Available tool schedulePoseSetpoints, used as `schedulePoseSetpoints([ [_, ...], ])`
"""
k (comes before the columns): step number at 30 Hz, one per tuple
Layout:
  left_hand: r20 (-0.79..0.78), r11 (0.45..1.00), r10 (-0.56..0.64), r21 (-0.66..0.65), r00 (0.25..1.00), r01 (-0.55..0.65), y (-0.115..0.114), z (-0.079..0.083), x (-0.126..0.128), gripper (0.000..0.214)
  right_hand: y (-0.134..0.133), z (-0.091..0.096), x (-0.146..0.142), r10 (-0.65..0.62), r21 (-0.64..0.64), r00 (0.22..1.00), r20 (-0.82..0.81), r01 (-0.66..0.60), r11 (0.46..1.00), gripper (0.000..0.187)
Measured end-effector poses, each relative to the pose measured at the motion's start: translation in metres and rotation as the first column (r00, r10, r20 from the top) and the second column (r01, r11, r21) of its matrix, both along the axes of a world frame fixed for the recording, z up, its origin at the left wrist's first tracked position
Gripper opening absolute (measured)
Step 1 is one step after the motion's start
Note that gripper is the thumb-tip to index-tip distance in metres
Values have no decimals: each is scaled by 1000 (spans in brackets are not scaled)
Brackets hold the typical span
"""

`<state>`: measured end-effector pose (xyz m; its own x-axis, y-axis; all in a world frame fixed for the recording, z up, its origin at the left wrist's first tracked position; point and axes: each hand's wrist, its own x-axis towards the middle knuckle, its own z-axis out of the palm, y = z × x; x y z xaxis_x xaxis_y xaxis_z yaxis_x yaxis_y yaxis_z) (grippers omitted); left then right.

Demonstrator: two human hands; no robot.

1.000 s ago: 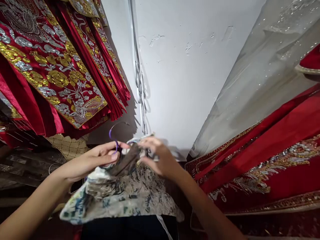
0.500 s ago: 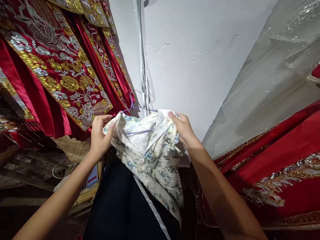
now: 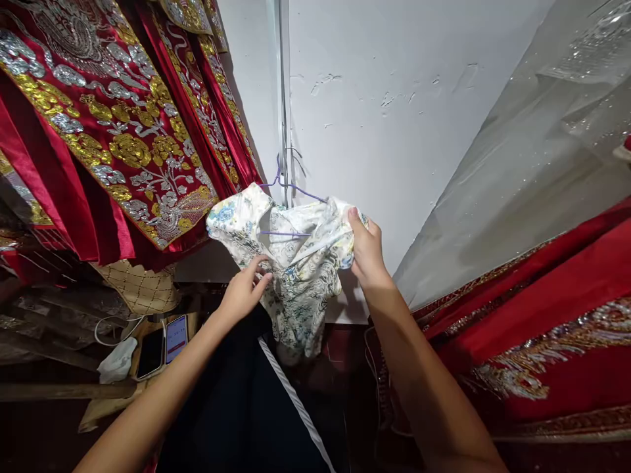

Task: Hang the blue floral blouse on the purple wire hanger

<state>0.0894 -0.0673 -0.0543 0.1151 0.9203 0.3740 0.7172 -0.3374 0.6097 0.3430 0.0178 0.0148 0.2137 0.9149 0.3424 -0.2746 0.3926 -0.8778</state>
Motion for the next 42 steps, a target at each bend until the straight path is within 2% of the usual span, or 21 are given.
schedulePoseSetpoints([
  [6,-28,995,-94,-16,995,94,1,-19,15,49,-23,-49,14,-12,-131,997,-77,2,991,45],
  [10,-123,983,-117,-156,985,97,6,-33,20,36,-18,-64,21,50,-153,997,-50,-58,987,47],
  [12,-132,973,-122,-214,984,92,5,-43,21,36,-14,-69,23,36,-141,999,-18,-38,989,46],
  [13,-126,970,-122,-224,985,92,4,-49,22,36,-15,-75,23,-16,-125,1000,-11,14,992,45],
  [15,-109,969,-127,-225,986,100,-3,-61,26,33,-24,-94,16,-230,-89,973,-2,229,969,40],
  [17,-52,970,-114,-219,992,100,-13,-72,31,32,-44,-124,0,-493,-76,869,48,495,865,35],
  [18,-6,971,-104,-216,995,100,-18,-77,34,32,-57,-141,-11,-590,-90,801,104,598,796,36],
  [19,44,971,-96,-214,994,103,-24,-81,37,32,-70,-159,-23,-623,-96,765,164,641,761,34],
  [20,93,971,-93,-212,991,110,-29,-84,40,32,-82,-176,-36,-599,-112,772,213,628,770,30],
  [21,134,970,-93,-212,987,120,-34,-87,43,31,-92,-190,-48,-496,-139,832,248,537,832,24],
  [22,161,969,-96,-212,982,129,-39,-87,45,30,-100,-202,-58,-276,-174,918,285,332,927,18],
  [23,182,967,-96,-214,979,135,-42,-87,46,29,-104,-210,-67,-22,-216,950,311,94,972,17],
  [24,199,966,-93,-218,976,137,-45,-86,47,28,-107,-214,-72,194,-254,927,321,-113,961,17],
  [25,210,965,-88,-223,974,135,-48,-84,47,27,-108,-216,-76,349,-284,878,328,-261,923,20],
  [26,214,965,-84,-227,973,133,-49,-81,47,26,-107,-215,-77,434,-303,836,334,-341,890,24],
  [28,199,968,-74,-221,977,118,-51,-76,45,26,-106,-207,-74,468,-312,808,359,-368,876,26],
  [32,153,981,-22,-186,988,51,-51,-72,46,28,-110,-189,-64,466,-273,784,410,-382,883,10],
  [34,169,982,2,-185,986,30,-52,-73,49,27,-113,-185,-60,476,-259,770,425,-400,879,9],
  [38,292,979,-4,-196,956,64,-57,-76,50,22,-114,-185,-56,475,-263,756,450,-395,880,13],
  [42,477,978,26,-196,879,78,-64,-79,46,20,-113,-187,-56,473,-268,753,458,-390,881,17],
])
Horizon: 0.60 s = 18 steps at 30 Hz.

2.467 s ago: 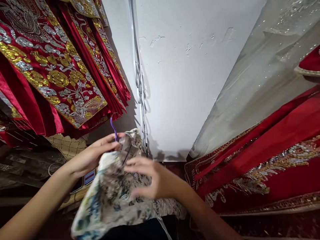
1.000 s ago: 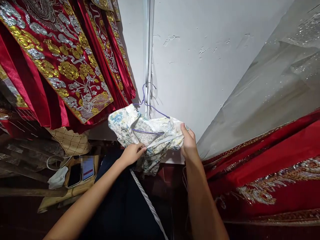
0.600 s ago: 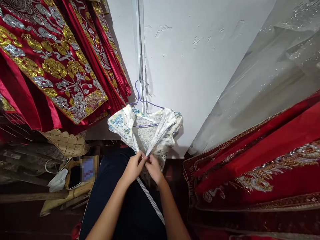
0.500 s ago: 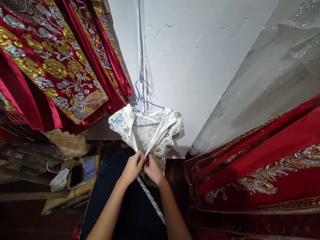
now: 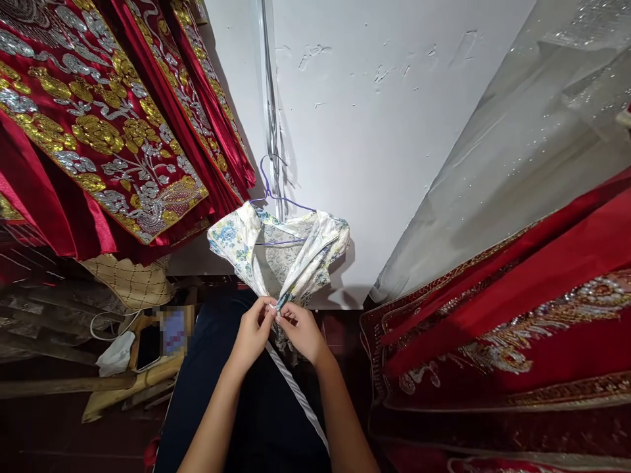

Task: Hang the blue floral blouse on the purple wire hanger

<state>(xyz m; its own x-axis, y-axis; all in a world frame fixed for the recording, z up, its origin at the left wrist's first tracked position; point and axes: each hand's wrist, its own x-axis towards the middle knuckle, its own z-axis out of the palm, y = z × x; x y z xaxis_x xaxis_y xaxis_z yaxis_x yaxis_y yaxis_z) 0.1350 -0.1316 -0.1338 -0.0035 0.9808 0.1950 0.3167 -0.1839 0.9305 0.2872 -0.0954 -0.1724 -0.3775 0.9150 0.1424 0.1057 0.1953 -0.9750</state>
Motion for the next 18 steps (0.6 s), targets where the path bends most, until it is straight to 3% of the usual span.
schedulePoseSetpoints([
  [4,294,998,38,-50,955,-24,0,0,-2,24,-3,3,-4,-19,8,999,-38,19,1000,20],
  [10,663,985,51,-156,747,71,3,16,12,36,-3,3,-6,-79,84,995,-64,85,993,15],
  [13,724,995,80,-103,686,-8,16,43,12,44,-2,-7,-9,-125,112,991,40,120,986,16],
  [16,750,995,89,-38,656,-91,43,84,3,47,1,-18,-11,-103,107,989,104,92,990,20],
  [18,758,997,43,11,651,-79,63,113,-4,50,5,-23,-10,-85,107,989,123,72,992,22],
])
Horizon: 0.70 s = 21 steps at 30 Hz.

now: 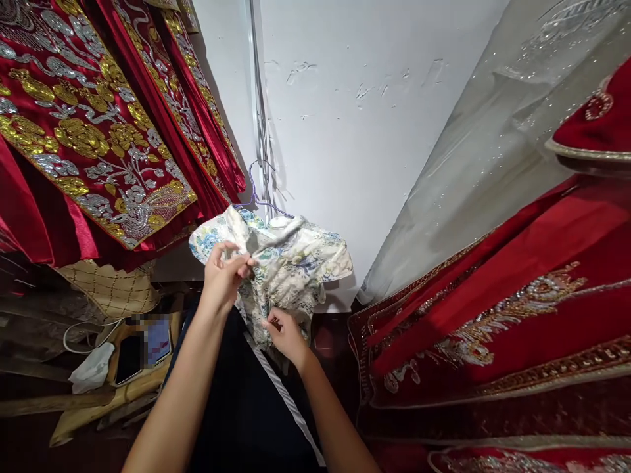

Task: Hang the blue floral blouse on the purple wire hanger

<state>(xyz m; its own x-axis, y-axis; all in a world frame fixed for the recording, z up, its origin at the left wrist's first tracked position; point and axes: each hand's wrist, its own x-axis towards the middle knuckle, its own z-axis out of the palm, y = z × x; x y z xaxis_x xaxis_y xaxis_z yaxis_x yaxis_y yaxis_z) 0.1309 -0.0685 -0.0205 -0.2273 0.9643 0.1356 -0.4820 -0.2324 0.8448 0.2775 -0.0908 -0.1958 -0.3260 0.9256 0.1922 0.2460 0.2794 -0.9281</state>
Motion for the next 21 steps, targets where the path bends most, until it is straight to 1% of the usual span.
schedulePoseSetpoints([
  [2,-7,998,-28,56,1000,28,16,25,-6,52,5,-3,4,19,4,999,48,-19,1000,22],
  [4,-7,993,-24,114,1000,24,24,42,-8,53,12,-2,10,50,-4,993,111,-50,999,21],
  [6,-32,989,-17,144,999,22,23,48,-8,52,20,3,18,91,-26,978,187,-88,996,21],
  [8,-116,986,-40,154,992,58,18,44,-6,46,29,17,28,138,-43,958,253,-132,990,23],
  [10,-237,978,-53,183,970,98,11,35,-2,37,36,43,38,187,-41,950,250,-183,982,25],
  [11,-298,972,-40,210,954,107,9,31,-1,33,38,62,42,211,-29,957,201,-210,977,25],
  [12,-352,964,-16,242,936,108,7,27,1,31,41,83,45,170,11,977,127,-173,985,27],
  [14,-432,950,26,291,901,112,3,24,4,29,45,127,47,58,106,998,-25,-55,993,33],
  [15,-462,945,39,304,886,117,2,25,6,28,48,149,46,15,176,998,-65,-3,984,41],
  [16,-486,942,51,314,872,120,1,26,7,29,51,169,43,4,249,997,-71,14,969,48],
  [17,-506,939,68,323,860,116,0,29,9,29,55,185,40,3,310,999,-43,11,951,51],
  [18,-524,938,90,331,847,105,0,31,10,29,59,199,37,7,354,1000,29,-17,935,46],
  [19,-538,937,117,338,834,86,-1,32,11,29,62,208,33,6,395,994,113,-50,917,39],
  [21,-554,939,159,340,817,48,0,32,9,30,68,218,28,-31,474,962,271,-105,874,25],
])
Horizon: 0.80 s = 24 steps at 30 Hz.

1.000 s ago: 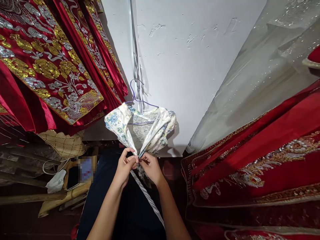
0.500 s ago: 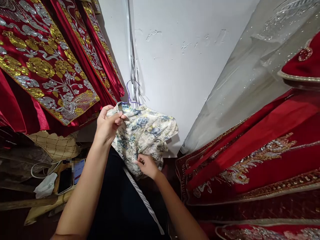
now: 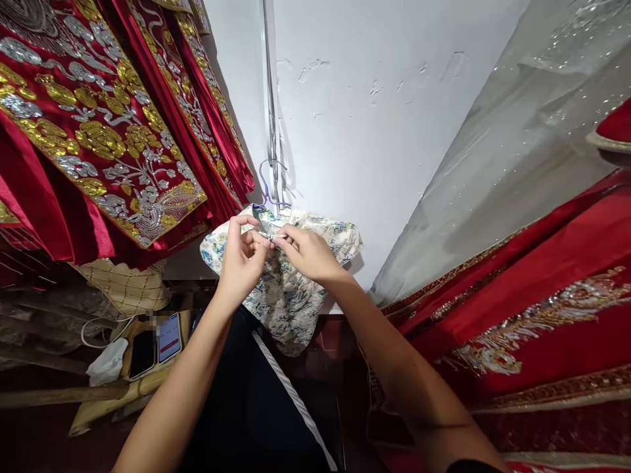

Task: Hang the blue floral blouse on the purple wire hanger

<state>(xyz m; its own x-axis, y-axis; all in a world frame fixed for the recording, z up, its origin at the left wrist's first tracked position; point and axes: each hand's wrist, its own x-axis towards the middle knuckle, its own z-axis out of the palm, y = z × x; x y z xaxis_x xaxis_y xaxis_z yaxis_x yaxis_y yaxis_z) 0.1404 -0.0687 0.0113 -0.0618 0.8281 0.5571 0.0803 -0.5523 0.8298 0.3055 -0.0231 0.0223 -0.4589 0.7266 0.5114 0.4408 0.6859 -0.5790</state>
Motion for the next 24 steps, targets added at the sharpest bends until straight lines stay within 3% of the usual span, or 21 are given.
schedulePoseSetpoints([
  [3,40,999,-31,-38,999,33,5,-7,-6,32,3,0,-6,-31,137,998,62,22,990,26],
  [8,141,970,-173,-145,975,194,15,-12,-20,39,2,-9,-16,20,64,996,-85,-14,998,30],
  [14,-96,982,-147,-132,984,134,23,-2,-32,41,6,-14,-18,35,182,996,-81,-20,983,29],
  [19,-64,985,-122,-131,990,113,25,7,-30,42,9,-9,-16,66,280,997,-46,-51,959,26],
  [24,-14,988,-99,-123,995,97,25,13,-20,40,8,-5,-18,37,303,986,-162,14,953,26],
])
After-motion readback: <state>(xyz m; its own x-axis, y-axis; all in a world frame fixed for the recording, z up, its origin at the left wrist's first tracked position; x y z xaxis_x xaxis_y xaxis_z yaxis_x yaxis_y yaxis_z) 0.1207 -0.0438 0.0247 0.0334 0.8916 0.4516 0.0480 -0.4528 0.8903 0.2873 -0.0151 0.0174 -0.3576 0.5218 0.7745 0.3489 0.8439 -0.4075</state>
